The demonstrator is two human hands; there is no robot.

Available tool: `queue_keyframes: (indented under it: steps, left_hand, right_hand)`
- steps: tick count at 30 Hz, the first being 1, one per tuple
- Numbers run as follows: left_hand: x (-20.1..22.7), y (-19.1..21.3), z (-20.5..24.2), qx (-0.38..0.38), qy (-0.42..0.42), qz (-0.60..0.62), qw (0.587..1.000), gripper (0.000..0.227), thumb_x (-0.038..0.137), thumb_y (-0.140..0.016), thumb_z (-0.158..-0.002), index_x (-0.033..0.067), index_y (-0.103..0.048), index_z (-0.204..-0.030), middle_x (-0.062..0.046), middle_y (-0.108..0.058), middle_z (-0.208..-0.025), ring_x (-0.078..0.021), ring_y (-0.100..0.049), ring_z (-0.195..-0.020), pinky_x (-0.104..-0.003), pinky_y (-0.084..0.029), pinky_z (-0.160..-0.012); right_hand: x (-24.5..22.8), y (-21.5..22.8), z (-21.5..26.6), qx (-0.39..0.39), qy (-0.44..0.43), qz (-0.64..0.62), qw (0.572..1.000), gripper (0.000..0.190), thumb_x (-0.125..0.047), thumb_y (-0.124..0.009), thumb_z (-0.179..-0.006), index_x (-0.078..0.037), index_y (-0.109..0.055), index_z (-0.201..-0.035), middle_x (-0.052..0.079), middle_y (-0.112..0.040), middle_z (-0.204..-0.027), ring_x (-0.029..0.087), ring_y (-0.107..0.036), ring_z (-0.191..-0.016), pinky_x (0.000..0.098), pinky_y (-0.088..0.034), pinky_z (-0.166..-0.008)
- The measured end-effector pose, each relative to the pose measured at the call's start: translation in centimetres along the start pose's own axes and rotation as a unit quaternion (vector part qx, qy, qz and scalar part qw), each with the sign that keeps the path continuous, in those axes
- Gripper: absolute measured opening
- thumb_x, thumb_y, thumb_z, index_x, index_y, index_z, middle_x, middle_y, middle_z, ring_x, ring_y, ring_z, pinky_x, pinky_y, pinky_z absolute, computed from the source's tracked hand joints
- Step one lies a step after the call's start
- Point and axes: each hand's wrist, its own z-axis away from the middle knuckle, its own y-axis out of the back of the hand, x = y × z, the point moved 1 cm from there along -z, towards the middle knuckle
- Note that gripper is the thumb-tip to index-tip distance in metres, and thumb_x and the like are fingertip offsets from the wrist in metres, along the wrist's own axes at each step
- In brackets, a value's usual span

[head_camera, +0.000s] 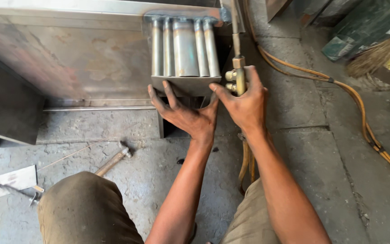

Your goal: The person is welding a metal structure using a gas torch and filler rod. They are sitting on the floor, applying heat and filler to the seams of a stainless steel box with cylindrical protrusions. The person occasionally uses a hammer to tap the welded area.

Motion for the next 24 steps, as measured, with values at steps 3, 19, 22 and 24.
queue_keyframes:
  steps: [3,19,22,24]
  left_hand:
    - [0.10,-0.17,0.18,0.005,-0.001,-0.014,1.000,0.117,0.067,-0.084,-0.080,0.0203,-0.022,-0.167,-0.024,-0.020,-0.169,-0.0424,-0.027,-0.155,-0.062,-0.026,-0.128]
    - [-0.30,-0.32,0.20,-0.005,0.011,-0.002,1.000,0.119,0.066,-0.086,-0.077,0.0278,-0.020,-0.168,-0.024,-0.017,-0.167,-0.0427,-0.024,-0.156,-0.061,-0.028,-0.127]
    - [-0.25,-0.66,0.18,0.004,0.009,-0.012,1.000,0.120,0.067,-0.083,-0.075,0.0293,-0.019,-0.168,-0.024,-0.019,-0.170,-0.0428,-0.025,-0.156,-0.062,-0.028,-0.127]
    - [-0.11,-0.72,0.40,0.001,0.015,-0.005,1.000,0.120,0.069,-0.083,-0.076,0.0297,-0.018,-0.169,-0.025,-0.018,-0.170,-0.0432,-0.024,-0.156,-0.062,-0.028,-0.127]
  right_hand:
    - [-0.04,0.13,0.38,0.003,0.013,0.002,1.000,0.049,-0.027,-0.096,-0.085,-0.001,-0.060,-0.105,0.007,-0.072,-0.086,0.015,-0.071,-0.076,0.0329,-0.058,-0.067]
    - [-0.34,-0.54,0.29,0.002,0.023,0.005,1.000,0.049,-0.028,-0.095,-0.087,0.000,-0.058,-0.106,0.008,-0.071,-0.087,0.017,-0.070,-0.078,0.0328,-0.057,-0.068]
    - [-0.05,-0.55,0.28,-0.002,0.015,-0.003,1.000,0.050,-0.031,-0.094,-0.087,-0.001,-0.059,-0.107,0.008,-0.073,-0.088,0.017,-0.074,-0.079,0.0324,-0.060,-0.068]
    - [0.09,-0.55,0.31,-0.003,0.013,-0.008,1.000,0.050,-0.032,-0.094,-0.087,-0.002,-0.059,-0.108,0.008,-0.074,-0.089,0.018,-0.076,-0.080,0.0326,-0.061,-0.069]
